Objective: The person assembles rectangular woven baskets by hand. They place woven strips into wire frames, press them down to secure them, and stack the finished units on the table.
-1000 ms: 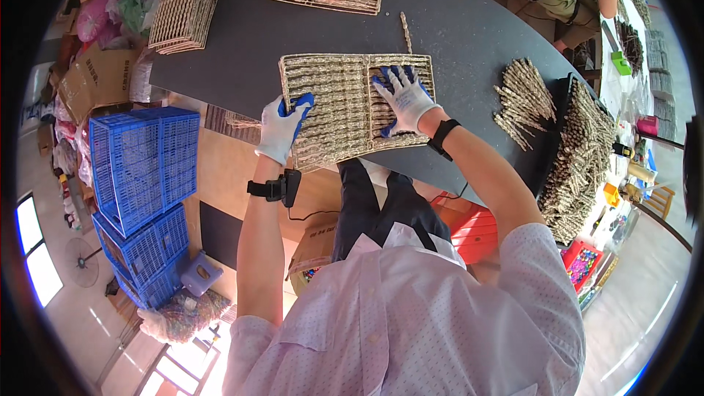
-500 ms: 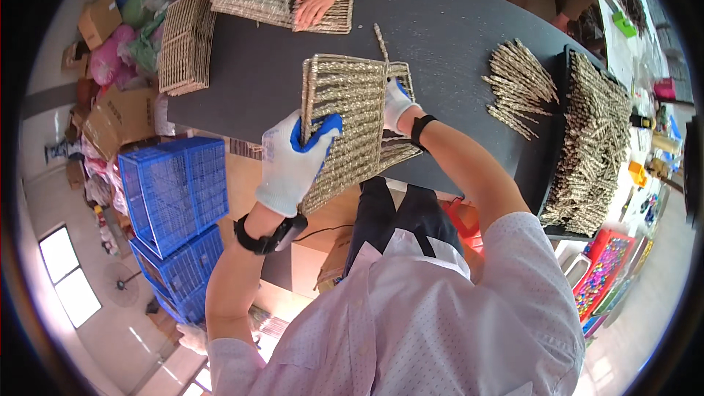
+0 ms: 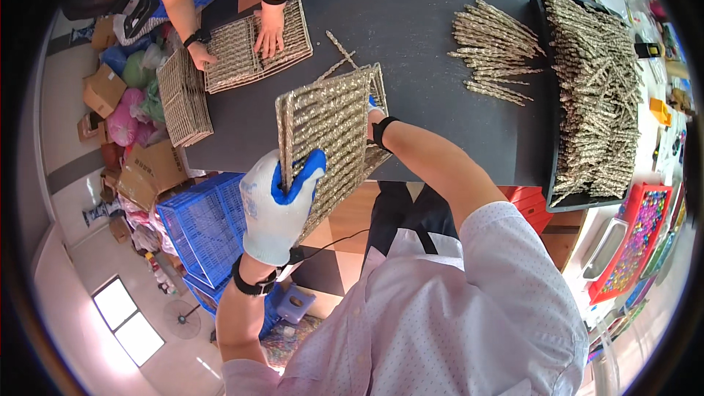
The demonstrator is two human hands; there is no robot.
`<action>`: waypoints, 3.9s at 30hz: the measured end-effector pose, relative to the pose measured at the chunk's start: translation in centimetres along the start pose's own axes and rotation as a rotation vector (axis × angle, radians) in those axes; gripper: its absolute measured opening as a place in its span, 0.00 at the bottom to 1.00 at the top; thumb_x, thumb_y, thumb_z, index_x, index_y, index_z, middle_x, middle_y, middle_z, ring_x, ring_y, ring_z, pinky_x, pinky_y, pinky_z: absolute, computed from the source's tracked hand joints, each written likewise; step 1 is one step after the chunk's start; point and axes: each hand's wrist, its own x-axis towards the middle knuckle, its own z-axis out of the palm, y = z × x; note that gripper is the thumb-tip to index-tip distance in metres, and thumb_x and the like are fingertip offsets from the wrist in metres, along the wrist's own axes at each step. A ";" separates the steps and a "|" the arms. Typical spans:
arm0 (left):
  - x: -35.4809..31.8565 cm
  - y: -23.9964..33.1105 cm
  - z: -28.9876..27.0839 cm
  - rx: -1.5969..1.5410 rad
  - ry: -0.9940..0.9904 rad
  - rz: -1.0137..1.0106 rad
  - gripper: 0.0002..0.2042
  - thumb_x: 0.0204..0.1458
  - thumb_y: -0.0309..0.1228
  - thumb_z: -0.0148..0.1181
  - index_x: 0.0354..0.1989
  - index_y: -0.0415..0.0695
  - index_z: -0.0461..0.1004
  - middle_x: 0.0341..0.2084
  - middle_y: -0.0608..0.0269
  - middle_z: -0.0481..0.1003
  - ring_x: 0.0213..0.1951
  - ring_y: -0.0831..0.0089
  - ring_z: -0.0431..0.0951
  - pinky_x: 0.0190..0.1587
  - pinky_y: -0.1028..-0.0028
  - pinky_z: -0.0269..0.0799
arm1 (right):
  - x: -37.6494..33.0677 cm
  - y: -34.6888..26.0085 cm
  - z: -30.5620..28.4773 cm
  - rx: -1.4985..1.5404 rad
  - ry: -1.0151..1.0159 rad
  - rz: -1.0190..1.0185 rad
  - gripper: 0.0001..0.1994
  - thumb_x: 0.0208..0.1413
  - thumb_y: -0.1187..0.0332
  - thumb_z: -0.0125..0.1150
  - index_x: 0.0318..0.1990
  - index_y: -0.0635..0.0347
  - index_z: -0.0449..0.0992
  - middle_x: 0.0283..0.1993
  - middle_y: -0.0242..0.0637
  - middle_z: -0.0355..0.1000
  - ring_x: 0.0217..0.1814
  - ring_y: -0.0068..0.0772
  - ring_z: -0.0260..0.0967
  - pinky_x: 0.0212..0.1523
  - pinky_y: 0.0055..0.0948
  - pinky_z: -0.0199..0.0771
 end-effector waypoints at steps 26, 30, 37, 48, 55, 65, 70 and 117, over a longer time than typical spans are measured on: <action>-0.8 -8.4 -4.5 -0.131 0.086 -0.163 0.12 0.49 0.25 0.63 0.42 0.34 0.75 0.29 0.60 0.79 0.29 0.79 0.73 0.36 0.74 0.71 | 7.3 -0.5 1.4 0.022 0.458 0.429 0.38 0.55 0.68 0.57 0.70 0.66 0.44 0.62 0.59 0.58 0.60 0.57 0.64 0.55 0.48 0.68; 1.7 -16.5 -6.2 -0.186 0.077 -0.083 0.13 0.52 0.28 0.60 0.44 0.33 0.75 0.31 0.61 0.79 0.31 0.81 0.73 0.38 0.74 0.71 | 6.6 -1.0 -2.6 0.143 -0.067 0.267 0.39 0.55 0.69 0.57 0.71 0.65 0.43 0.63 0.59 0.57 0.58 0.55 0.65 0.54 0.44 0.69; 3.3 -25.2 -3.5 -0.358 0.215 -0.286 0.13 0.52 0.27 0.61 0.44 0.32 0.75 0.34 0.63 0.78 0.34 0.80 0.72 0.41 0.75 0.70 | 3.9 -1.6 -2.7 -0.065 0.175 0.151 0.46 0.44 0.72 0.67 0.70 0.61 0.45 0.65 0.59 0.55 0.56 0.55 0.66 0.53 0.41 0.71; -6.1 -20.4 -1.8 -0.077 0.280 0.047 0.15 0.48 0.27 0.64 0.44 0.35 0.75 0.34 0.57 0.78 0.36 0.71 0.76 0.43 0.70 0.71 | 6.3 -2.2 -1.7 0.240 0.326 0.534 0.40 0.51 0.72 0.59 0.70 0.66 0.45 0.59 0.65 0.59 0.54 0.60 0.68 0.53 0.43 0.71; -7.2 -20.1 0.1 -0.152 0.299 0.010 0.17 0.43 0.29 0.70 0.42 0.38 0.75 0.34 0.52 0.78 0.37 0.56 0.77 0.42 0.64 0.71 | 8.1 -2.7 -1.8 0.127 0.189 0.634 0.40 0.55 0.61 0.58 0.70 0.64 0.43 0.56 0.58 0.59 0.50 0.53 0.70 0.44 0.42 0.76; -4.0 -17.8 2.3 -0.712 -0.112 -0.094 0.17 0.48 0.27 0.66 0.45 0.32 0.74 0.36 0.59 0.79 0.39 0.76 0.76 0.45 0.76 0.72 | -1.7 0.0 -2.1 0.012 0.110 0.064 0.37 0.58 0.52 0.52 0.67 0.68 0.51 0.57 0.56 0.61 0.52 0.51 0.67 0.49 0.42 0.70; -2.4 -14.3 7.2 -0.805 -0.371 -0.031 0.19 0.47 0.28 0.65 0.47 0.32 0.73 0.38 0.58 0.79 0.39 0.77 0.76 0.46 0.76 0.71 | -12.3 2.4 0.7 0.088 0.162 0.141 0.29 0.57 0.53 0.53 0.64 0.54 0.59 0.54 0.48 0.66 0.55 0.49 0.67 0.54 0.43 0.69; -30.0 -34.0 -3.1 -1.267 0.962 -0.635 0.24 0.62 0.43 0.50 0.61 0.39 0.63 0.55 0.55 0.71 0.51 0.62 0.74 0.55 0.63 0.71 | 1.2 -5.6 2.1 -0.134 0.347 -0.011 0.15 0.49 0.56 0.62 0.42 0.52 0.76 0.60 0.44 0.63 0.69 0.50 0.52 0.66 0.62 0.46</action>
